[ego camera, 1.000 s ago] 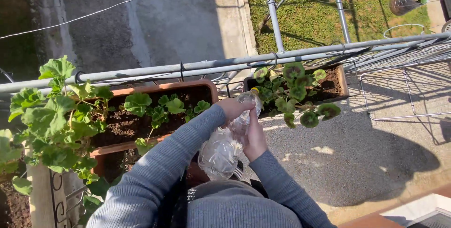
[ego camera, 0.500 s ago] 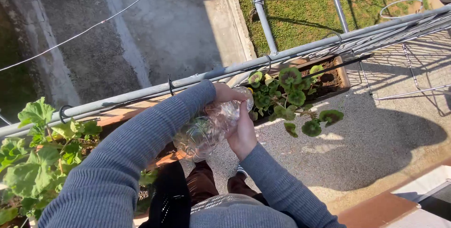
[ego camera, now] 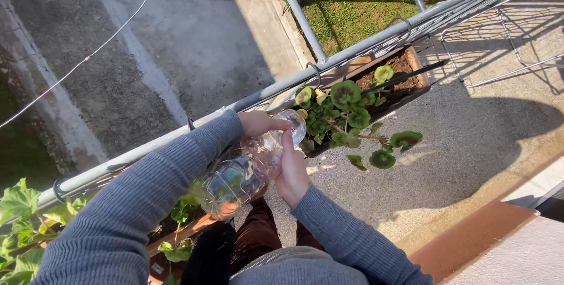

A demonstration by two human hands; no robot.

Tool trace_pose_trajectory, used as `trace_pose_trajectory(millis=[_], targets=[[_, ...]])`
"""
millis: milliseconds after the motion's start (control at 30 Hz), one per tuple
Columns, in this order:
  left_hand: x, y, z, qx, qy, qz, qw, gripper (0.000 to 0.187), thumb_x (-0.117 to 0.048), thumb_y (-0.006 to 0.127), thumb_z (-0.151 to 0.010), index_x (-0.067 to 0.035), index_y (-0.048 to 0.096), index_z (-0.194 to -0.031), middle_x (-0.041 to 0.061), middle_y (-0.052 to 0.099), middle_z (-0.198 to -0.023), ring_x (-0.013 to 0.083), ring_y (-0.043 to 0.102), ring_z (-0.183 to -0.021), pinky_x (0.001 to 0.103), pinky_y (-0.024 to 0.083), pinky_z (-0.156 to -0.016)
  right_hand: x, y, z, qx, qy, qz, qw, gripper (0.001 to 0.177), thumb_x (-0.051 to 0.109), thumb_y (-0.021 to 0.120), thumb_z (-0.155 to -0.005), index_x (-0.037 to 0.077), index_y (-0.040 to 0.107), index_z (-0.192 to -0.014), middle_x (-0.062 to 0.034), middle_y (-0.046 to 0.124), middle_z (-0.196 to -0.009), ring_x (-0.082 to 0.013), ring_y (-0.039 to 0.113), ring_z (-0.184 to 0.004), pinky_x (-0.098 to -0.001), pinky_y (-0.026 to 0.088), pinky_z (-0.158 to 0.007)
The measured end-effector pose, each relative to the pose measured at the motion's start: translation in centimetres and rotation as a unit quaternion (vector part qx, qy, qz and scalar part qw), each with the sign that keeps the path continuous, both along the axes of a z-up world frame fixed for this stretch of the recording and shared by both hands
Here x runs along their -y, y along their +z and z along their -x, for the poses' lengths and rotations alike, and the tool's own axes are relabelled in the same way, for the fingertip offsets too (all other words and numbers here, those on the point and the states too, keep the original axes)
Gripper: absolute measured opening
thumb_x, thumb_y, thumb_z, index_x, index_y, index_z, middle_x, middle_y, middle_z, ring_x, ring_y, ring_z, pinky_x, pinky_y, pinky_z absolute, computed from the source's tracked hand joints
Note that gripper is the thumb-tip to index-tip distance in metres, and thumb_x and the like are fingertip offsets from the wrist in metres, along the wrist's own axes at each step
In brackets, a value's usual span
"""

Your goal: The person waters several potted plants on a balcony using a clear plastic bottle. They pour water into multiple planters, remove a withered leaf from one plant, and continue watering other pots along the railing.

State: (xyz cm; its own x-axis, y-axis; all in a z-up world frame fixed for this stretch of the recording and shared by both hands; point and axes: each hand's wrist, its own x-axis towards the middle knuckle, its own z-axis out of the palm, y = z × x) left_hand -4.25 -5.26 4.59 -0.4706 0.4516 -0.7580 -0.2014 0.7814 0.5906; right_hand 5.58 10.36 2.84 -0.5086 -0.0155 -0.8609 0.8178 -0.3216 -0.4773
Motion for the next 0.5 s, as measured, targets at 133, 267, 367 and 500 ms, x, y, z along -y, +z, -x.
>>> trace_pose_trajectory(millis=[133,267,367,500], targets=[[-0.8,2.0,-0.8,0.033,0.033,0.003,0.999,0.079,-0.073,0.042,-0.086,-0.021,0.06,-0.142,0.026,0.061,-0.135,0.0391,0.056,-0.132,0.048,0.041,-0.114,1.0,3.9,0.4,-0.003,-0.003,0.017,1.0,0.085,0.055,0.048,-0.103,-0.01,0.02,-0.15,-0.028,0.068,-0.104,-0.0336,0.076,-0.082,-0.046,0.065,-0.074],[-0.9,3.1,-1.7,0.074,0.099,0.02,0.992,0.089,-0.082,0.049,-0.079,-0.015,0.067,-0.134,0.022,0.066,-0.132,0.0348,0.061,-0.127,0.045,0.042,-0.112,-0.1,1.2,-0.9,-0.005,0.039,-0.003,0.999,0.091,0.056,0.049,-0.104,-0.016,0.019,-0.149,-0.0181,0.065,-0.088,-0.0154,0.065,-0.053,-0.0286,0.063,-0.059],[-0.8,3.5,-1.9,0.067,0.101,0.047,0.992,0.091,-0.083,0.05,-0.076,-0.013,0.069,-0.131,0.022,0.065,-0.133,0.0352,0.06,-0.128,0.045,0.043,-0.112,-0.1,1.9,-1.2,0.003,0.042,-0.025,0.999,0.093,0.057,0.049,-0.103,-0.018,0.019,-0.148,-0.0132,0.063,-0.078,-0.0063,0.055,-0.041,-0.021,0.06,-0.053],[-1.1,1.9,-1.6,0.057,0.091,0.088,0.99,0.101,-0.087,0.051,-0.069,-0.008,0.068,-0.13,0.019,0.066,-0.134,0.032,0.06,-0.13,0.046,0.043,-0.112,0.4,3.2,-0.9,-0.002,0.044,-0.036,0.998,0.094,0.06,0.048,-0.103,-0.018,0.021,-0.148,-0.0085,0.06,-0.075,-0.0046,0.052,-0.039,-0.0201,0.057,-0.047]])
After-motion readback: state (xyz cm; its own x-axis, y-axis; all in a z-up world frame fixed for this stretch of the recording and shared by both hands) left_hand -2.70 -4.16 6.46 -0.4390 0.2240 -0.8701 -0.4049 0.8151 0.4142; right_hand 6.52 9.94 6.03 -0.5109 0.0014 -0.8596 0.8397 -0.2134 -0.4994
